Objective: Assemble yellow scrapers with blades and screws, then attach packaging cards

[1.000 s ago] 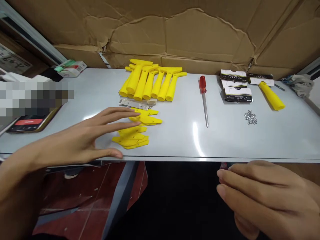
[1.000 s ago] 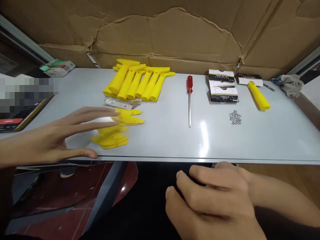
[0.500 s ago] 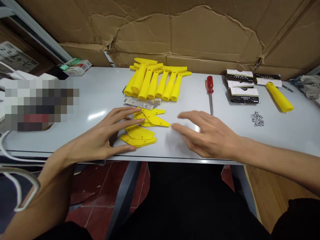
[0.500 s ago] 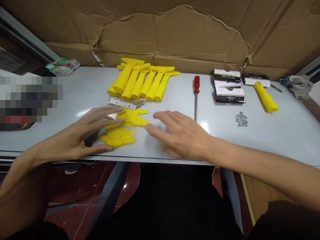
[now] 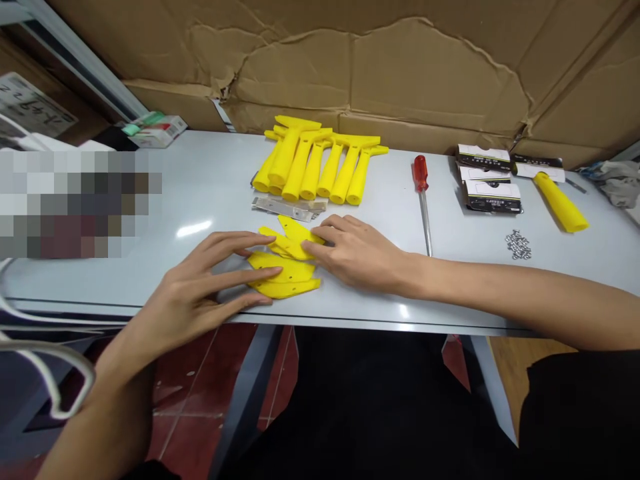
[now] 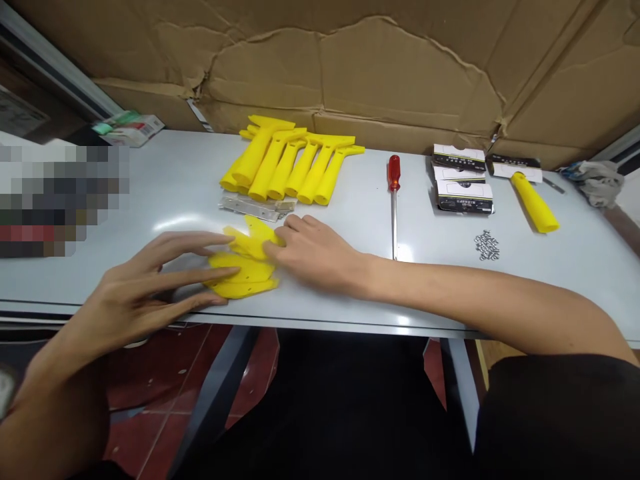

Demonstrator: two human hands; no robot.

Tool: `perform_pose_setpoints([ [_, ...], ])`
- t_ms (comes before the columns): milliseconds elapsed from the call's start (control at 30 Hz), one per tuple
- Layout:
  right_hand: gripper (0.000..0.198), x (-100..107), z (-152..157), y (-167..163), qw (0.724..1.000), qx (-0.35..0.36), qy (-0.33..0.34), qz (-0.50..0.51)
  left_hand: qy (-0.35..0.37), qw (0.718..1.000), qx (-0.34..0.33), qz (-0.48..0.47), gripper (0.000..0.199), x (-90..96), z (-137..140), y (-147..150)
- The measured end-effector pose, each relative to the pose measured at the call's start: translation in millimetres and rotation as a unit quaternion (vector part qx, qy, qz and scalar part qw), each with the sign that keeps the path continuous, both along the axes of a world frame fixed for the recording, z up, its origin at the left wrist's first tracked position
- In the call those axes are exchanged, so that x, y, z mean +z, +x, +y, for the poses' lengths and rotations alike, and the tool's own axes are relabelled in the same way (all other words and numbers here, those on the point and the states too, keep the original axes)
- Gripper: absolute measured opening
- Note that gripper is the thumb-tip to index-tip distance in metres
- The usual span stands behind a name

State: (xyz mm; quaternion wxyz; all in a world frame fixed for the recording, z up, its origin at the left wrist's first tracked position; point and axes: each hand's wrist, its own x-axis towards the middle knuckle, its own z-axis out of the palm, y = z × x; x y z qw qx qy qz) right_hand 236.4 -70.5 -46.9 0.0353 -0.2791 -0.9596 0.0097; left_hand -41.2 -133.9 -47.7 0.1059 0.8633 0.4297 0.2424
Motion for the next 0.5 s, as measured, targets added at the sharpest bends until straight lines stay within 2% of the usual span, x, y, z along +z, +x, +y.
perform_pose_setpoints([
  [167, 0.045, -2.7, 2.0, -3.7, 1.0, 0.0, 0.012, 0.008, -0.037, 0.999, -0.025, 0.015, 0.064, 3.5, 8.2, -0.6],
  [300, 0.046, -6.3, 4.4, 1.5, 0.999, 0.034, 0.02, 0.007, -0.086, 0.995, -0.034, 0.045, 0.073, 7.0, 18.3, -1.0],
  [400, 0.047, -7.1, 4.0, 4.5, 0.998, 0.051, 0.021, 0.013, -0.083, 0.994, -0.043, 0.057, 0.078, 6.4, 23.1, 0.6],
  [500, 0.047, -3.9, 1.0, 10.1, 0.998, 0.028, 0.043, 0.034, -0.073, 0.993, -0.061, 0.071, 0.08, 8.4, 25.2, 1.0],
])
